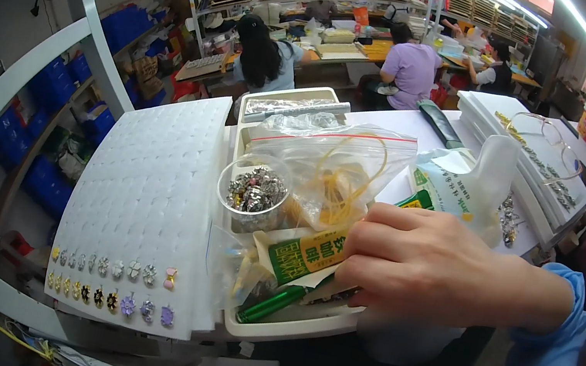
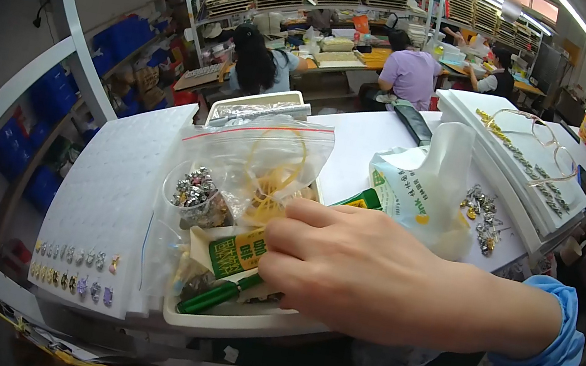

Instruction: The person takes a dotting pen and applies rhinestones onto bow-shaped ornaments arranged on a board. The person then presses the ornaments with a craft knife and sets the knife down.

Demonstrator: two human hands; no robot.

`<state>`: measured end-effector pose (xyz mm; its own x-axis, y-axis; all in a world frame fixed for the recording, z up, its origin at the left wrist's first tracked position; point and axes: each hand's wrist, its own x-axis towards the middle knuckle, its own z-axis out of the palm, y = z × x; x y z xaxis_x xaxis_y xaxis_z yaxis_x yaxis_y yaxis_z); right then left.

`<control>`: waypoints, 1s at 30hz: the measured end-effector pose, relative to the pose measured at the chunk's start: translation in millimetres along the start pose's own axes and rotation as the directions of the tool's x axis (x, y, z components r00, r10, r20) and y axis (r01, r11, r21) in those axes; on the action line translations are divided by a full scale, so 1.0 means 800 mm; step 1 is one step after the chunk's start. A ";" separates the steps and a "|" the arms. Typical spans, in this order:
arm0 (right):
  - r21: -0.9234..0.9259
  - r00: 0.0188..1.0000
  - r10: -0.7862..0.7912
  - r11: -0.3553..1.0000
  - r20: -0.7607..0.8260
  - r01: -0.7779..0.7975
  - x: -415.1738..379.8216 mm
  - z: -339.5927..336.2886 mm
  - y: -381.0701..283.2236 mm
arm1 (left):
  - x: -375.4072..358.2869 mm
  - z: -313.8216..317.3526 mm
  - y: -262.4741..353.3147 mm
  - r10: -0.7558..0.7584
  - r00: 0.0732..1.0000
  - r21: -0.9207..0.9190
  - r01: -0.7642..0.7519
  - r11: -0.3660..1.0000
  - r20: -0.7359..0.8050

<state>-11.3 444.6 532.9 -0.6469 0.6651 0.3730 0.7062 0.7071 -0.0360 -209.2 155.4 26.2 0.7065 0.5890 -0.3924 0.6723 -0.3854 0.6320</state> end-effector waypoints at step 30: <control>0.027 0.929 -0.035 0.999 0.370 0.027 0.016 -0.033 0.009 | 0.003 -0.060 0.038 -0.112 0.936 0.235 0.033 0.971 0.333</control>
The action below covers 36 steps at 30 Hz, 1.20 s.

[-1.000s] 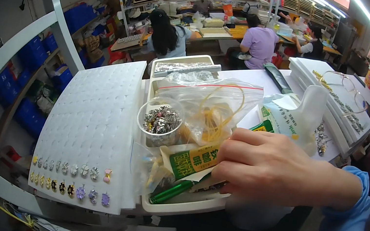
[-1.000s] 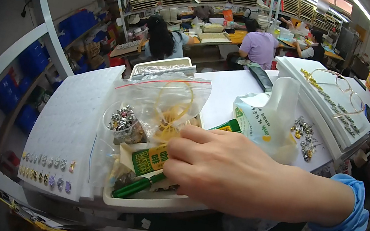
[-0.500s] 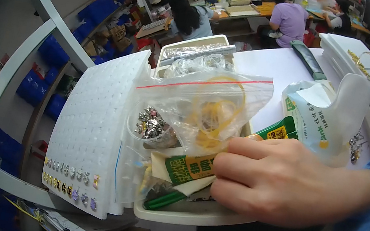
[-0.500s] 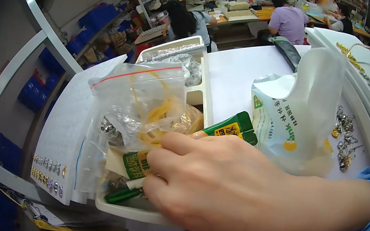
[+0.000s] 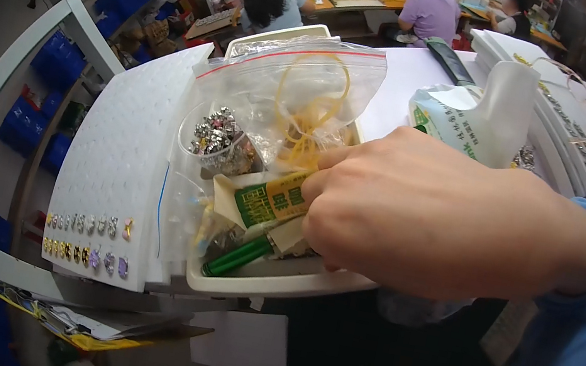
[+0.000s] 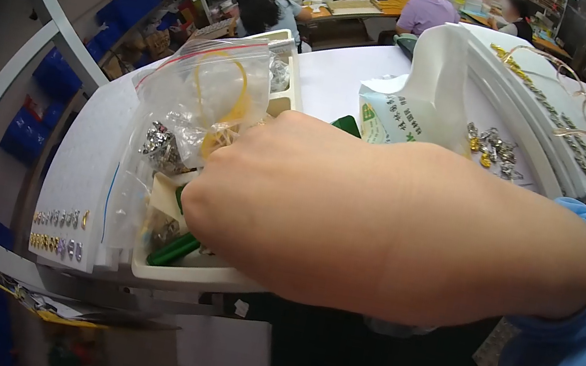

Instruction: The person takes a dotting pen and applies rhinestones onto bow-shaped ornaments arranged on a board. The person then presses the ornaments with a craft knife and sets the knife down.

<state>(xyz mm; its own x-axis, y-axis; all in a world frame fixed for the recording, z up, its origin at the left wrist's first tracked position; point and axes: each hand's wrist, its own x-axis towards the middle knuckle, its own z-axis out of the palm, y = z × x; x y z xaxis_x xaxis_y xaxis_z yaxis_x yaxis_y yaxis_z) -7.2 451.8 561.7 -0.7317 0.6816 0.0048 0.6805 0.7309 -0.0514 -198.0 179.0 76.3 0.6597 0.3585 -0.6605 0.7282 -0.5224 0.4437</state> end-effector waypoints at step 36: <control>0.979 0.331 0.922 -0.173 0.199 -0.105 -0.557 0.291 -0.095 | 0.039 0.082 0.106 -0.181 0.692 -0.358 -0.119 0.926 -0.699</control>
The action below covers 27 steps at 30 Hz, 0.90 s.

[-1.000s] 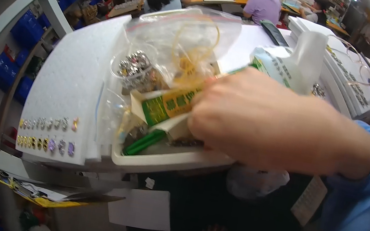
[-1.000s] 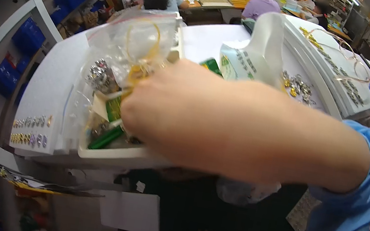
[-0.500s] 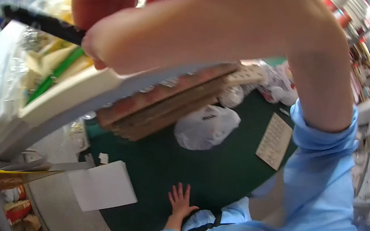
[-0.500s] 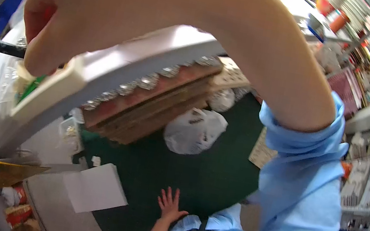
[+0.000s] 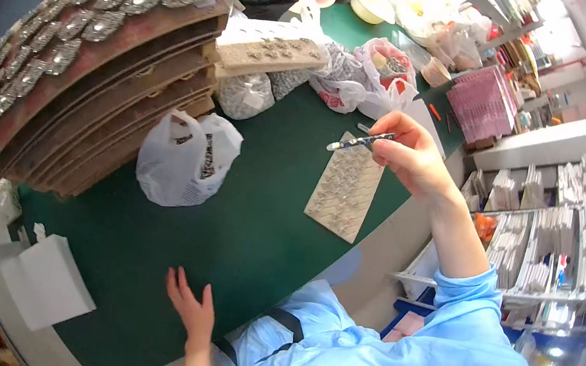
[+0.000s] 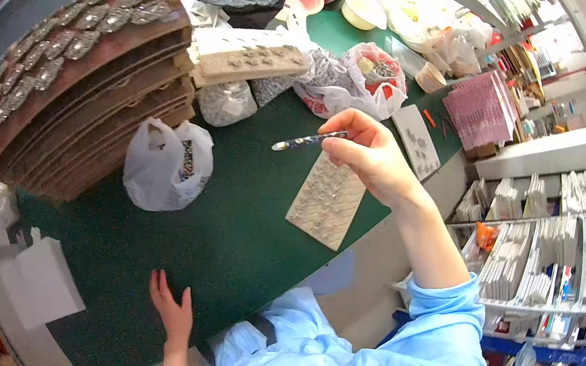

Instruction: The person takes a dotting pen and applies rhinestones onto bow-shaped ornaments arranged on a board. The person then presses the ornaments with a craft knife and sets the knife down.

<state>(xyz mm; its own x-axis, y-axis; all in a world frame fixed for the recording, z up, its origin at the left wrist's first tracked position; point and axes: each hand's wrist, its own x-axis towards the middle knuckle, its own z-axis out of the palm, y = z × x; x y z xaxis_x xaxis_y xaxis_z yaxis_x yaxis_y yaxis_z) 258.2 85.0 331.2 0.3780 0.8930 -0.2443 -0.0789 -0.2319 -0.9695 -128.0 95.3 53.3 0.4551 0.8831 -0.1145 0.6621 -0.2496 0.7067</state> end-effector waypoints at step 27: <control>-0.873 0.970 -0.211 0.442 0.120 0.205 0.008 -0.388 0.354 | 0.066 0.287 0.257 -0.290 0.909 -0.865 0.387 0.320 0.299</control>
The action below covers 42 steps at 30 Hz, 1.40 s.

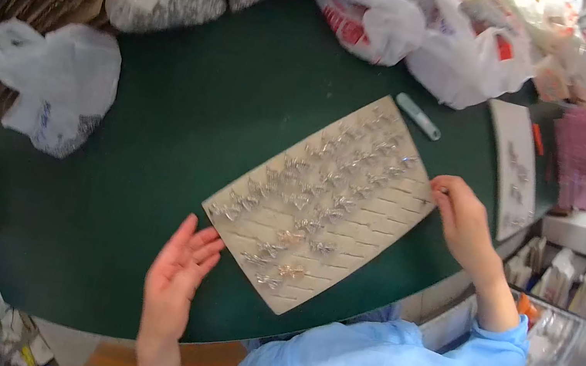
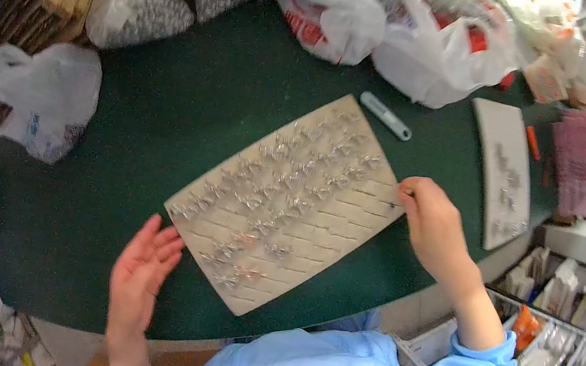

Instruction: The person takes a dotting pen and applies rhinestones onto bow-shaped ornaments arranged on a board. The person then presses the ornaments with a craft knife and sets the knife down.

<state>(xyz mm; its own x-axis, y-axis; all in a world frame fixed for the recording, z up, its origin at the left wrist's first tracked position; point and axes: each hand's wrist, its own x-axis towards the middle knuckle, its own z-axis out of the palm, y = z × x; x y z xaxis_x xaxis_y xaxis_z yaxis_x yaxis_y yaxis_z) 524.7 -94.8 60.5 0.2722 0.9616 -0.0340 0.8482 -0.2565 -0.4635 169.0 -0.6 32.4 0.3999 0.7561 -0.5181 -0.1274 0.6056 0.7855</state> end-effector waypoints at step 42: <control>0.325 0.899 -0.346 0.846 -0.268 0.423 0.220 0.063 -0.020 | 0.146 0.004 0.062 0.283 0.753 0.727 -0.653 0.214 0.593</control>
<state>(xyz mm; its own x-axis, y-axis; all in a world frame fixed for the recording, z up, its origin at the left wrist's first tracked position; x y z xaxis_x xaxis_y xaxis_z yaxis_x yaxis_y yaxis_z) 536.3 83.2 17.4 0.0728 0.9274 0.3670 0.6846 0.2211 -0.6946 211.9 116.9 12.2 0.8039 0.5939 0.0330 0.3710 -0.5441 0.7525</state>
